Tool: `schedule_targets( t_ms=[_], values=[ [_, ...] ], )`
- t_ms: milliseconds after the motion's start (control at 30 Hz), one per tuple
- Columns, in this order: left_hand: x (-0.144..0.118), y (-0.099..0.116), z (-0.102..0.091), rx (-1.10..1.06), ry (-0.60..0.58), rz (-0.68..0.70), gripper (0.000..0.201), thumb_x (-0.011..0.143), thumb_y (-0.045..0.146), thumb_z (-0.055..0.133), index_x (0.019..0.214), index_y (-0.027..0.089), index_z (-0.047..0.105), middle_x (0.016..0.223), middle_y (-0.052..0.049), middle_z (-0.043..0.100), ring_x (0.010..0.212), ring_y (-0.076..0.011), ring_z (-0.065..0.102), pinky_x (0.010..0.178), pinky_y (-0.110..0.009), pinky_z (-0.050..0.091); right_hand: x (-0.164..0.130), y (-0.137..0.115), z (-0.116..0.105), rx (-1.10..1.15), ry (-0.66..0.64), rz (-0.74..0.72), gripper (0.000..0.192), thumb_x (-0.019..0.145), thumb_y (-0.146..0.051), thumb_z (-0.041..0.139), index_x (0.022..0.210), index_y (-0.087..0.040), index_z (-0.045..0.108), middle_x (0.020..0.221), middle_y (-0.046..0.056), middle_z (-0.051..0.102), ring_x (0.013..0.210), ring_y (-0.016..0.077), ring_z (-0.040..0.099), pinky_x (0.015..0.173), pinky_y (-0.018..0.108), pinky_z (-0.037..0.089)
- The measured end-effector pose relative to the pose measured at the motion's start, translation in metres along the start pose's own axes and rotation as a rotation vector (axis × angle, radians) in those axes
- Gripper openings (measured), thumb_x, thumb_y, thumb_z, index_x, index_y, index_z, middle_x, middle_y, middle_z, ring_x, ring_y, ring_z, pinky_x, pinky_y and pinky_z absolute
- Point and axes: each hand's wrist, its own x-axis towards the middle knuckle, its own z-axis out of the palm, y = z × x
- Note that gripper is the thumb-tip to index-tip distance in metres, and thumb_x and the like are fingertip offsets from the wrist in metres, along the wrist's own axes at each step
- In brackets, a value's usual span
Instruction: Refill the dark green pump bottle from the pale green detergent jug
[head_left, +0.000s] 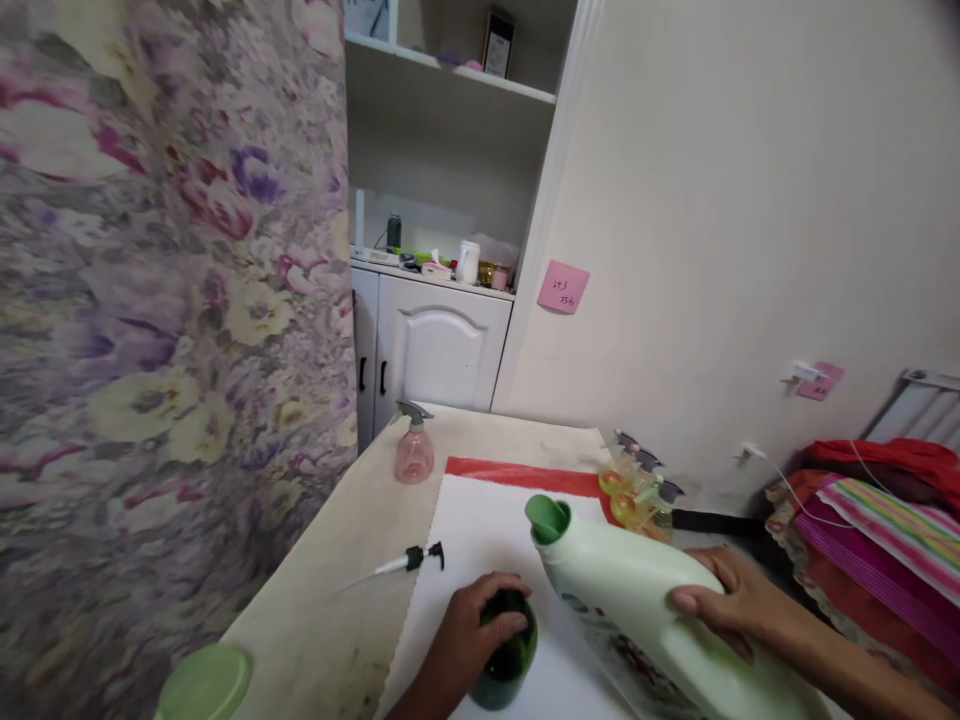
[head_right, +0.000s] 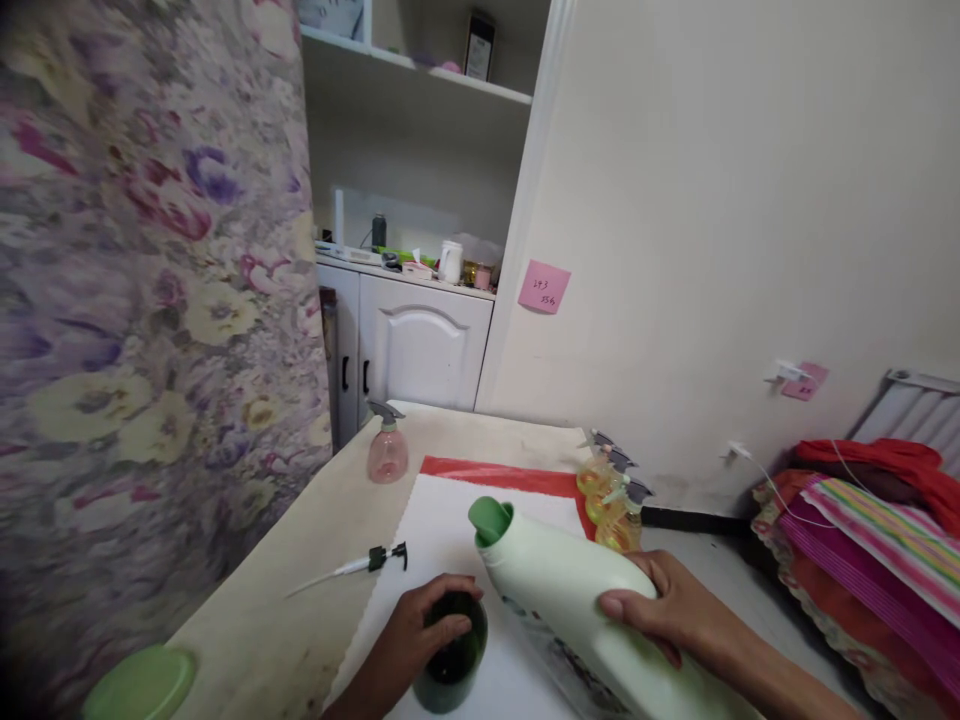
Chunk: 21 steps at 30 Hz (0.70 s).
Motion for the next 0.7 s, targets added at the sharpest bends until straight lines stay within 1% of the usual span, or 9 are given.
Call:
schedule_targets(
  t_ms=[167, 333, 400, 500, 600, 700],
  values=[
    [0.002, -0.004, 0.000, -0.058, -0.013, 0.031, 0.029, 0.068, 0.022, 0.066, 0.096, 0.022, 0.072, 0.102, -0.003, 0.074, 0.100, -0.0238, 0.064, 0.092, -0.032, 0.045, -0.008, 0.002, -0.003, -0.140, -0.032, 0.121, 0.051, 0.068, -0.063, 0.066, 0.081, -0.014, 0.062, 0.060, -0.004, 0.052, 0.045, 0.0055, 0.041, 0.036, 0.016, 0.030],
    [0.000, -0.001, 0.000, -0.057, -0.009, 0.015, 0.028, 0.066, 0.019, 0.067, 0.094, 0.021, 0.072, 0.097, -0.003, 0.075, 0.096, -0.0231, 0.065, 0.090, -0.032, 0.045, -0.010, -0.001, -0.003, -0.302, -0.007, 0.267, 0.038, 0.069, -0.052, 0.069, 0.080, -0.016, 0.066, 0.062, -0.003, 0.056, 0.048, 0.0068, 0.043, 0.038, 0.016, 0.032],
    [0.000, -0.001, 0.000, -0.080, -0.017, 0.024, 0.029, 0.067, 0.020, 0.067, 0.095, 0.021, 0.072, 0.097, -0.003, 0.075, 0.095, -0.0233, 0.065, 0.088, -0.032, 0.046, -0.011, -0.004, -0.002, -0.340, -0.016, 0.265, 0.035, 0.069, -0.048, 0.069, 0.082, -0.015, 0.067, 0.062, -0.003, 0.057, 0.048, 0.0068, 0.043, 0.038, 0.015, 0.031],
    [-0.001, -0.002, 0.000, -0.111, -0.023, 0.028, 0.027, 0.068, 0.022, 0.068, 0.095, 0.021, 0.071, 0.098, -0.004, 0.075, 0.094, -0.0237, 0.065, 0.088, -0.033, 0.046, -0.010, -0.007, 0.000, -0.382, -0.053, 0.241, 0.035, 0.070, -0.045, 0.068, 0.087, -0.014, 0.068, 0.059, -0.003, 0.054, 0.046, 0.0062, 0.040, 0.036, 0.016, 0.027],
    [-0.001, -0.003, 0.001, -0.110, -0.010, 0.028, 0.025, 0.068, 0.022, 0.068, 0.093, 0.020, 0.072, 0.096, -0.004, 0.075, 0.094, -0.0237, 0.065, 0.088, -0.033, 0.046, -0.008, -0.011, 0.003, -0.429, -0.074, 0.189, 0.032, 0.070, -0.043, 0.068, 0.081, -0.013, 0.067, 0.057, -0.004, 0.051, 0.048, 0.0062, 0.039, 0.038, 0.016, 0.025],
    [0.000, -0.002, 0.001, -0.114, 0.002, 0.023, 0.025, 0.067, 0.021, 0.069, 0.092, 0.020, 0.072, 0.095, -0.004, 0.075, 0.094, -0.0233, 0.065, 0.088, -0.032, 0.045, -0.007, -0.014, 0.005, -0.476, -0.077, 0.159, 0.028, 0.070, -0.041, 0.068, 0.077, -0.014, 0.067, 0.058, -0.004, 0.051, 0.050, 0.0067, 0.040, 0.040, 0.017, 0.024]
  ],
)
